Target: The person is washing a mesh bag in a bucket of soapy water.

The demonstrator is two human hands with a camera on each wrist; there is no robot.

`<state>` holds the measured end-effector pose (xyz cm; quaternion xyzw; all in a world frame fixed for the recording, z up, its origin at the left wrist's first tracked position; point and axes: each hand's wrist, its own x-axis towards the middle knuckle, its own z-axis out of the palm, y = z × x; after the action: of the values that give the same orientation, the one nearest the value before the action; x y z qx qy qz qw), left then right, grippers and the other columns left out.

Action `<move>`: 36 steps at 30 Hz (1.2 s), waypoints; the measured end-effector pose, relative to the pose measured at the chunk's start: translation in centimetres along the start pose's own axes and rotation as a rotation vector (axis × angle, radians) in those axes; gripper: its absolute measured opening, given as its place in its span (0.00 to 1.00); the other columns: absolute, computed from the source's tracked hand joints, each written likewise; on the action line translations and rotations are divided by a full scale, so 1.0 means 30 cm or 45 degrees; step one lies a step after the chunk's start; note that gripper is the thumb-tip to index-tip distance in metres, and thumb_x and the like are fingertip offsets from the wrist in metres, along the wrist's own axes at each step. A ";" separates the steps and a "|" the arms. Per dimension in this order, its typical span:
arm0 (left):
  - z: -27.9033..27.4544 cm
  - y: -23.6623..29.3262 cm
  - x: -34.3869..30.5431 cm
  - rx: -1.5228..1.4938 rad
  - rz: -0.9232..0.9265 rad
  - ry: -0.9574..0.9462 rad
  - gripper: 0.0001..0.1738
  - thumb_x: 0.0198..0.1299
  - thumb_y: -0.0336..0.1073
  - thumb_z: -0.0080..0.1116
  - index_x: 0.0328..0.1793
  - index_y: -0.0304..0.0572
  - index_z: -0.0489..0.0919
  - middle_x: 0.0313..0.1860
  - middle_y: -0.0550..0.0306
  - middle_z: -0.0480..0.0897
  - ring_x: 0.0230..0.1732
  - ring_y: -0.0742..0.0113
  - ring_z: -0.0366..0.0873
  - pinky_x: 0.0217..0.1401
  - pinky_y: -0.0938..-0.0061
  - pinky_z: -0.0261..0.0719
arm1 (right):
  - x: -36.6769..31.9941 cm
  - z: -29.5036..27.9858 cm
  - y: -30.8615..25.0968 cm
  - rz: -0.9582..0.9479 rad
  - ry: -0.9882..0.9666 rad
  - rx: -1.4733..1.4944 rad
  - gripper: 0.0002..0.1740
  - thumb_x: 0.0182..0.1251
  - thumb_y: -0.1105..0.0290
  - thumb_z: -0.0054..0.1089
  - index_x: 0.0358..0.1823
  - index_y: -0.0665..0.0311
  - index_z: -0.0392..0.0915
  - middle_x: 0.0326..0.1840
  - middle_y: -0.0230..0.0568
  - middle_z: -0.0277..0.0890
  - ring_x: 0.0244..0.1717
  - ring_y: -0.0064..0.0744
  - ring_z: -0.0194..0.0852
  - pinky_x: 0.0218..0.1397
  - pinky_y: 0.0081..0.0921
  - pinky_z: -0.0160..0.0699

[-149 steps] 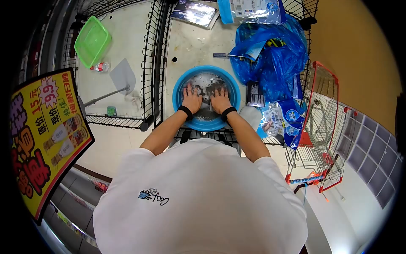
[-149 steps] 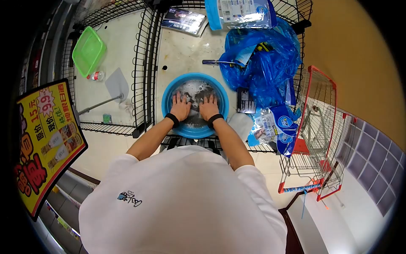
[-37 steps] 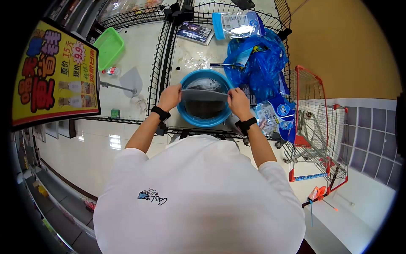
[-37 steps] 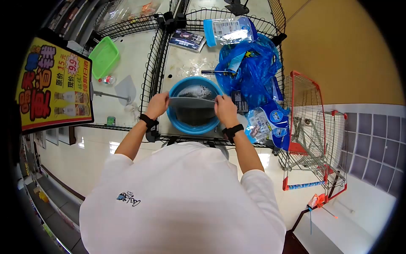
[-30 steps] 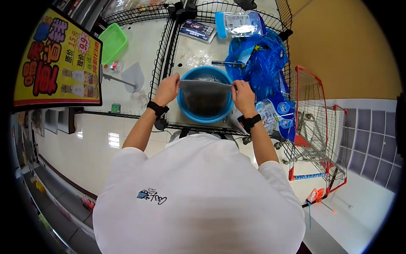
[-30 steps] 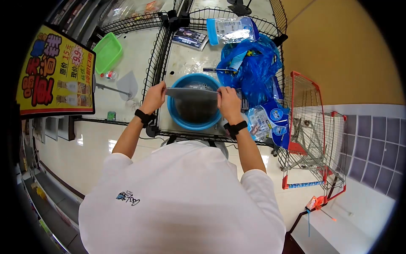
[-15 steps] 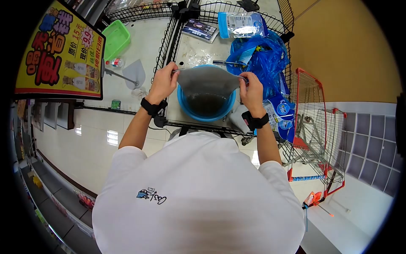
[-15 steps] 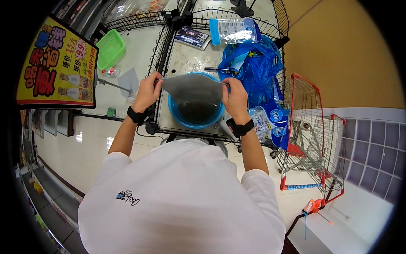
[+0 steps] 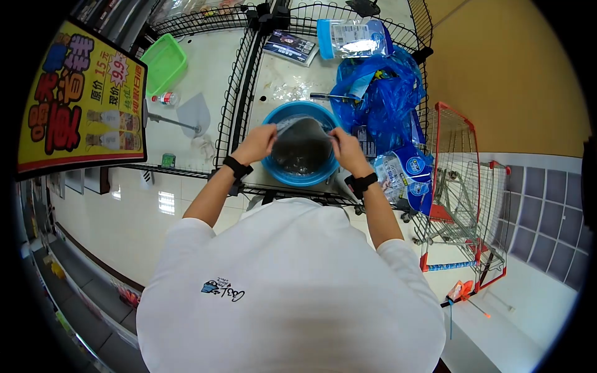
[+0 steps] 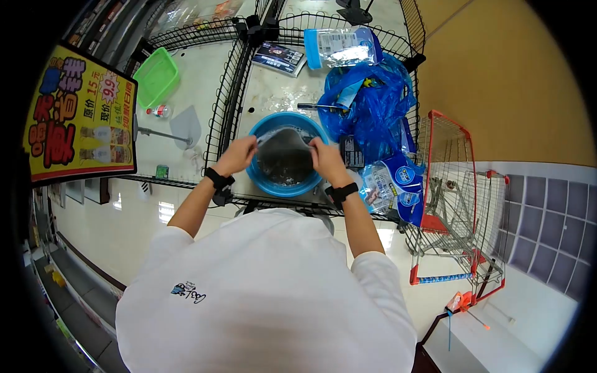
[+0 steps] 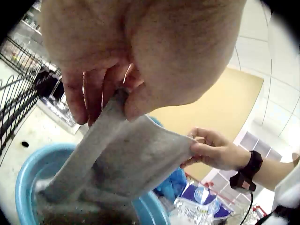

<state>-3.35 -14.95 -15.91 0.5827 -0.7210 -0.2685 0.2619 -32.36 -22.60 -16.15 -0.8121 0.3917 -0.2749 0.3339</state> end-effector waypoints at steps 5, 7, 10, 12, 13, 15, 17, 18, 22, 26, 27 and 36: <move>0.219 -0.111 -0.022 0.035 -0.008 -0.276 0.05 0.53 0.24 0.55 0.36 0.35 0.72 0.32 0.42 0.77 0.37 0.40 0.76 0.39 0.54 0.72 | -0.070 0.162 0.129 0.169 -0.348 -0.107 0.08 0.66 0.71 0.52 0.45 0.63 0.70 0.34 0.59 0.78 0.37 0.64 0.76 0.40 0.54 0.73; 0.269 -0.127 -0.026 0.082 -0.068 -0.421 0.06 0.52 0.25 0.54 0.37 0.36 0.74 0.36 0.43 0.78 0.42 0.41 0.77 0.45 0.54 0.75 | -0.084 0.218 0.161 0.184 -0.496 -0.186 0.08 0.67 0.71 0.51 0.44 0.66 0.71 0.33 0.58 0.79 0.37 0.64 0.77 0.40 0.55 0.74; 0.337 -0.160 -0.012 0.116 -0.127 -0.506 0.08 0.53 0.26 0.55 0.40 0.35 0.75 0.38 0.42 0.78 0.45 0.42 0.77 0.49 0.54 0.76 | -0.091 0.283 0.201 0.295 -0.654 -0.193 0.08 0.66 0.71 0.51 0.43 0.66 0.72 0.37 0.58 0.80 0.43 0.60 0.78 0.47 0.51 0.76; 0.381 -0.181 0.003 0.149 -0.147 -0.554 0.10 0.53 0.28 0.55 0.43 0.35 0.76 0.44 0.41 0.78 0.50 0.41 0.76 0.53 0.54 0.76 | -0.090 0.313 0.225 0.183 -0.626 -0.234 0.09 0.65 0.71 0.51 0.44 0.65 0.74 0.46 0.57 0.78 0.51 0.59 0.74 0.52 0.49 0.75; 0.397 -0.190 0.011 0.187 -0.164 -0.592 0.13 0.53 0.29 0.56 0.46 0.35 0.77 0.50 0.41 0.78 0.55 0.40 0.75 0.57 0.55 0.76 | -0.085 0.326 0.236 0.062 -0.593 -0.279 0.10 0.64 0.71 0.52 0.45 0.64 0.75 0.55 0.57 0.76 0.60 0.57 0.71 0.58 0.47 0.74; 0.432 -0.212 0.016 0.353 -0.123 -0.640 0.15 0.55 0.30 0.55 0.50 0.37 0.78 0.58 0.42 0.74 0.61 0.39 0.71 0.59 0.54 0.75 | -0.065 0.341 0.232 0.125 -0.696 -0.417 0.12 0.64 0.71 0.52 0.48 0.62 0.76 0.64 0.53 0.67 0.68 0.57 0.60 0.65 0.49 0.67; 0.462 -0.237 0.023 0.520 -0.075 -0.684 0.17 0.57 0.32 0.53 0.54 0.40 0.79 0.66 0.42 0.70 0.67 0.38 0.66 0.62 0.52 0.75 | -0.031 0.354 0.224 0.186 -0.797 -0.558 0.15 0.64 0.71 0.53 0.51 0.60 0.77 0.74 0.49 0.59 0.75 0.57 0.50 0.72 0.50 0.60; 0.468 -0.239 0.028 0.547 -0.147 -0.726 0.18 0.60 0.34 0.51 0.56 0.42 0.79 0.71 0.44 0.65 0.72 0.38 0.60 0.66 0.49 0.70 | -0.016 0.367 0.232 0.158 -0.892 -0.641 0.17 0.64 0.71 0.52 0.54 0.57 0.77 0.77 0.45 0.53 0.77 0.58 0.44 0.73 0.55 0.55; 0.490 -0.270 0.051 0.638 -0.282 -0.867 0.20 0.65 0.40 0.43 0.58 0.45 0.80 0.78 0.48 0.57 0.78 0.39 0.51 0.73 0.41 0.57 | 0.023 0.412 0.251 0.180 -1.078 -0.783 0.20 0.68 0.68 0.48 0.60 0.53 0.77 0.81 0.36 0.45 0.80 0.57 0.36 0.76 0.63 0.42; 0.529 -0.308 0.065 0.674 -0.297 -0.907 0.21 0.62 0.37 0.48 0.61 0.47 0.78 0.74 0.49 0.63 0.75 0.39 0.55 0.69 0.43 0.64 | 0.034 0.466 0.294 0.242 -1.196 -0.830 0.20 0.71 0.65 0.44 0.60 0.52 0.77 0.81 0.35 0.47 0.80 0.57 0.38 0.75 0.65 0.43; 0.529 -0.311 0.073 0.640 -0.327 -0.938 0.20 0.63 0.37 0.47 0.60 0.45 0.78 0.72 0.49 0.65 0.75 0.40 0.55 0.68 0.43 0.64 | 0.033 0.477 0.304 0.287 -1.178 -0.781 0.20 0.72 0.64 0.42 0.59 0.52 0.78 0.80 0.36 0.49 0.80 0.57 0.39 0.75 0.65 0.45; 0.524 -0.309 0.086 0.615 -0.306 -0.911 0.18 0.67 0.39 0.41 0.53 0.42 0.81 0.71 0.50 0.69 0.75 0.44 0.57 0.69 0.44 0.63 | 0.051 0.482 0.313 0.311 -1.260 -0.780 0.19 0.74 0.64 0.40 0.58 0.60 0.77 0.78 0.39 0.53 0.78 0.58 0.43 0.72 0.63 0.53</move>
<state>-8.20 -17.82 -33.45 0.5774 -0.7353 -0.3056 -0.1805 -25.56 -23.54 -32.03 -0.8521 0.3417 0.3022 0.2564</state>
